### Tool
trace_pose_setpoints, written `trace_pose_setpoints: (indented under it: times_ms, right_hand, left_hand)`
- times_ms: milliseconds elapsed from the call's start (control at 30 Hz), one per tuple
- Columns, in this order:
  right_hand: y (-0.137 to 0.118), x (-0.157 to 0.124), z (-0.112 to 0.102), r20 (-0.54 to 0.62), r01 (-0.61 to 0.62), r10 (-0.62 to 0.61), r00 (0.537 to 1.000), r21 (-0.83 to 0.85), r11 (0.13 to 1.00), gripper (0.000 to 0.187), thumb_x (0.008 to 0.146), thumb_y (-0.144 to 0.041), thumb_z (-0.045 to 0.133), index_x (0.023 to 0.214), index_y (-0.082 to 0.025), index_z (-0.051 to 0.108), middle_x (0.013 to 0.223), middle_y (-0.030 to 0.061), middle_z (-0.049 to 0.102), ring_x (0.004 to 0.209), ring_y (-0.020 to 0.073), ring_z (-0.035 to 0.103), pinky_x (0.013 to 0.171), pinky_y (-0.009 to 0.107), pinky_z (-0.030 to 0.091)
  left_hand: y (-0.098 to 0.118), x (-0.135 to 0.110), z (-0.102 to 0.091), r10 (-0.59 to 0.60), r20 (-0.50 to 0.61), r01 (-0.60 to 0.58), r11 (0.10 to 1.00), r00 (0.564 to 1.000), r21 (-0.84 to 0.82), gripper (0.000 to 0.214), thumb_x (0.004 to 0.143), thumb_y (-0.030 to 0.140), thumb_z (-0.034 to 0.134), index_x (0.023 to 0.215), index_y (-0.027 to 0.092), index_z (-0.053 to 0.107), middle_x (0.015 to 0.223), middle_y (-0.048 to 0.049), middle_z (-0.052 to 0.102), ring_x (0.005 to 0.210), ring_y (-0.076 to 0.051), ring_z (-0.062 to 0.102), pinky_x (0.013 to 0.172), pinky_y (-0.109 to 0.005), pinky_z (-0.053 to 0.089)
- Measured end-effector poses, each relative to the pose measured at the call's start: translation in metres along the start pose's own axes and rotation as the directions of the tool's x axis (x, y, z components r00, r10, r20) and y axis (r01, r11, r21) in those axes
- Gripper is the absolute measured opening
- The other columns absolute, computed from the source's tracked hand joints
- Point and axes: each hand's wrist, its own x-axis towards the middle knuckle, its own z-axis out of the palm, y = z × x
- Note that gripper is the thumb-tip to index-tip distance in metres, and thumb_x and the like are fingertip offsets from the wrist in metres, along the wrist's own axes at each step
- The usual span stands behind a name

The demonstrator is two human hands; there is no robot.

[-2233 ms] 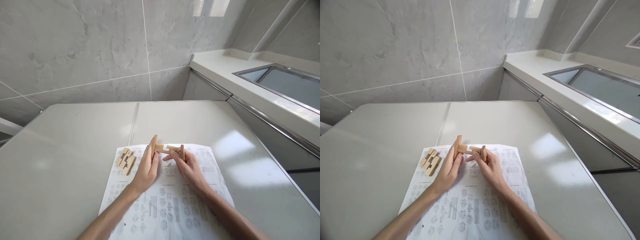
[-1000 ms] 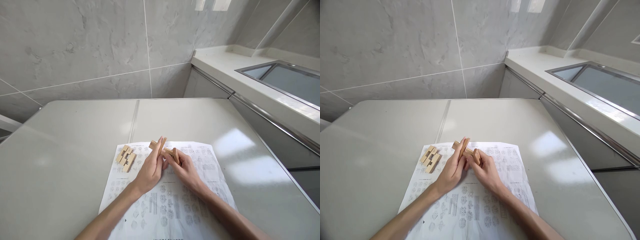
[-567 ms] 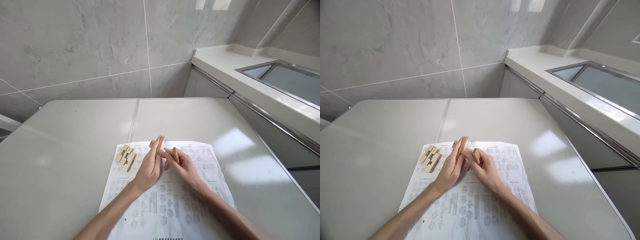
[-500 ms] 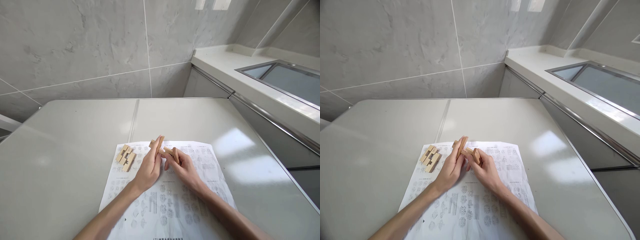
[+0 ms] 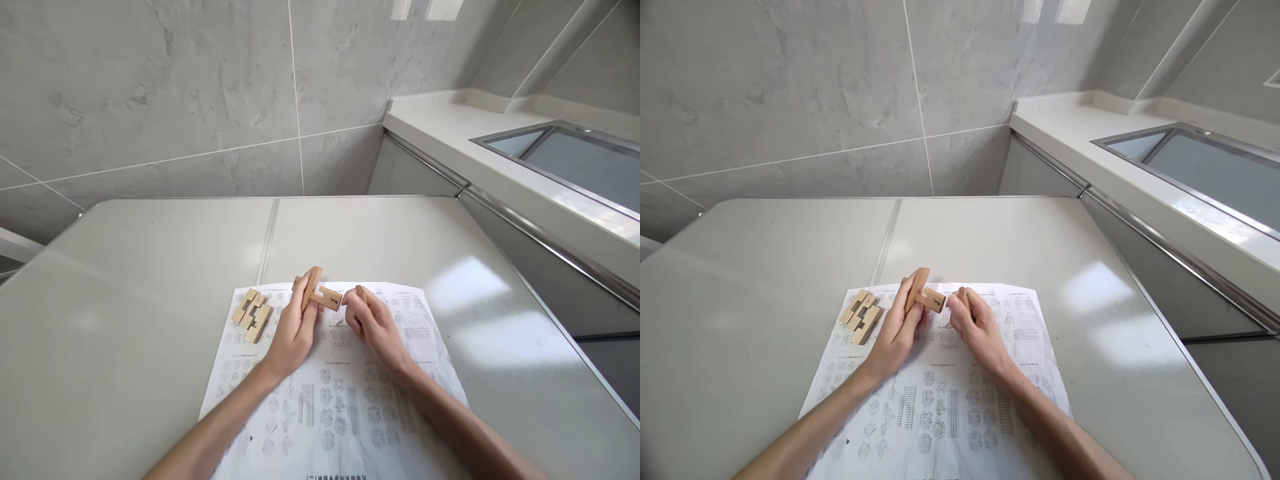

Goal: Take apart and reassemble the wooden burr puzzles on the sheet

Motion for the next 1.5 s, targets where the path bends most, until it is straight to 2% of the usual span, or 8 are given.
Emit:
trace_pose_setpoints:
  times_ms: [133,333,533,667,900,1033,1167,1500]
  right_hand:
    - [0.001,0.004,-0.007,-0.007,-0.112,0.116,0.993,0.178,0.978,0.048,0.106,-0.068,0.047,0.093,-0.024,0.061,0.061,-0.0078,0.037,0.048,0.0115,0.023,0.047,0.028,0.019]
    - [-0.002,0.011,-0.013,0.028,-0.162,0.164,0.986,0.389,0.907,0.055,0.103,-0.072,0.042,0.085,-0.023,0.059,0.06,-0.0077,0.033,0.047,0.0104,0.015,0.049,0.029,0.015]
    - [-0.001,0.014,-0.016,0.086,-0.187,0.167,0.982,0.409,0.893,0.043,0.101,-0.06,0.058,0.078,-0.024,0.05,0.066,-0.0062,0.034,0.051,0.0123,0.017,0.052,0.031,0.02]
    - [-0.002,0.016,-0.017,0.117,-0.192,0.156,0.981,0.442,0.876,0.042,0.102,-0.054,0.06,0.077,-0.024,0.045,0.069,-0.0053,0.035,0.053,0.0129,0.018,0.053,0.031,0.021]
    - [0.002,0.015,-0.02,0.033,-0.135,0.132,0.991,0.332,0.934,0.046,0.097,-0.059,0.068,0.074,-0.025,0.047,0.076,-0.002,0.034,0.066,0.0179,0.031,0.059,0.031,0.033]
    - [0.002,0.016,-0.022,0.05,-0.195,0.192,0.98,0.405,0.893,0.046,0.093,-0.058,0.074,0.075,-0.024,0.049,0.072,-0.0042,0.031,0.063,0.0159,0.026,0.057,0.029,0.028]
    - [0.0,0.016,-0.023,0.111,-0.262,0.239,0.965,0.475,0.84,0.046,0.09,-0.053,0.075,0.069,-0.024,0.046,0.064,-0.0064,0.031,0.055,0.013,0.018,0.051,0.029,0.02]
    - [-0.003,0.018,-0.029,0.247,-0.353,0.265,0.932,0.453,0.819,0.043,0.092,-0.055,0.064,0.065,-0.025,0.05,0.048,-0.0066,0.033,0.046,0.0128,0.019,0.051,0.031,0.021]
  left_hand:
    - [0.001,-0.001,0.0,0.009,0.014,-0.008,1.0,1.0,-0.02,0.053,0.114,0.039,0.043,0.165,0.029,0.038,0.118,-0.009,0.066,0.08,-0.016,0.057,0.075,-0.03,0.053]
    - [0.003,-0.002,-0.001,0.0,0.055,0.003,0.999,0.999,-0.052,0.049,0.112,0.035,0.045,0.161,0.028,0.043,0.116,-0.0076,0.065,0.087,-0.017,0.059,0.078,-0.029,0.054]
    - [0.002,-0.002,-0.002,-0.012,0.097,0.016,0.999,0.995,-0.04,0.049,0.111,0.035,0.045,0.159,0.025,0.045,0.099,-0.0047,0.065,0.082,-0.017,0.059,0.076,-0.028,0.056]
    - [0.0,-0.003,-0.002,0.003,0.099,-0.001,1.0,0.995,-0.02,0.049,0.11,0.036,0.046,0.158,0.024,0.048,0.101,-0.0056,0.069,0.075,-0.016,0.058,0.072,-0.028,0.055]
    - [0.001,-0.002,-0.002,0.024,0.131,-0.025,1.0,0.991,0.002,0.046,0.112,0.034,0.044,0.156,0.026,0.049,0.105,-0.0067,0.069,0.074,-0.015,0.055,0.066,-0.026,0.05]
    - [0.001,-0.002,-0.003,0.025,0.133,-0.029,0.999,0.991,0.025,0.047,0.112,0.035,0.044,0.158,0.028,0.048,0.102,-0.0061,0.069,0.071,-0.015,0.054,0.065,-0.027,0.05]
    - [0.0,-0.002,-0.003,0.049,0.143,-0.052,0.999,0.988,0.013,0.048,0.112,0.037,0.045,0.159,0.027,0.048,0.111,-0.0099,0.072,0.078,-0.018,0.06,0.071,-0.03,0.053]
    - [-0.007,-0.006,0.0,0.149,0.201,-0.169,0.982,0.968,0.085,0.045,0.11,0.025,0.04,0.154,0.03,0.045,0.1,-0.0043,0.068,0.074,-0.017,0.058,0.067,-0.029,0.05]
